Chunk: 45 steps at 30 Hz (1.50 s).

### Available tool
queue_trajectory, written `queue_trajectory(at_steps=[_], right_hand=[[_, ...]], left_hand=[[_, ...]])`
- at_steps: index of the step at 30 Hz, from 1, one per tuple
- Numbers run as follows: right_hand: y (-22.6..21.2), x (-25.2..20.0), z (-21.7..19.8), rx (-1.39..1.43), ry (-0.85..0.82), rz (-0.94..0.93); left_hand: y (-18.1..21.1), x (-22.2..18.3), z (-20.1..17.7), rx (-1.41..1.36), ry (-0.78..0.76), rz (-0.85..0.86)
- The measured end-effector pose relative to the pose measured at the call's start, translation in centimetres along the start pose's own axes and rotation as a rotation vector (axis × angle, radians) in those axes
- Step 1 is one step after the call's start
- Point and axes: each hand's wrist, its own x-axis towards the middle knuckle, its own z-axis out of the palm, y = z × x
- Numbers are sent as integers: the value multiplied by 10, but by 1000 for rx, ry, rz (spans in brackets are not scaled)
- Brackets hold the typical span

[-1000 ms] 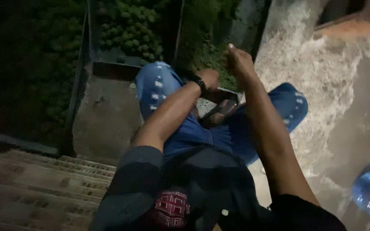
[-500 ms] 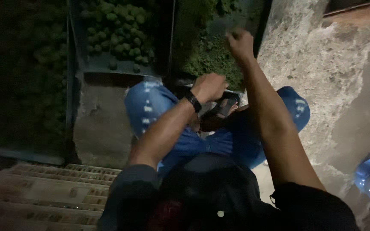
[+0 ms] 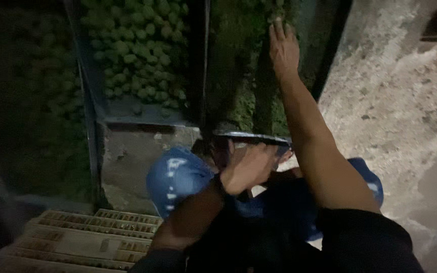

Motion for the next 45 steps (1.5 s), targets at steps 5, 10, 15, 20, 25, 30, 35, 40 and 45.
queue_trajectory(at_steps=[5,10,15,20,25,30,35,40,45], right_hand=[[-7,4,15,-261,-385,-44],[-7,1,-5,155,-161,0],[3,-11,-47,287,-509,138],[-14,-80,-84,754,-410,305],[-48,-145,-132,1028,-220,484],[-55,-176,-199,1330,-144,638],[-48,-183,-275,998,134,635],[-65,-211,-299,1065,135,678],[-68,-225,-262,927,352,243]], left_hand=[[0,1,-3,-119,-39,27],[-19,11,21,-115,49,140],[-39,37,64,78,354,367],[-36,43,61,139,262,349],[-21,38,54,33,67,142],[-54,28,83,208,106,-7],[-100,30,84,259,183,-26],[-118,18,83,228,275,-39],[-116,27,94,261,285,-44]])
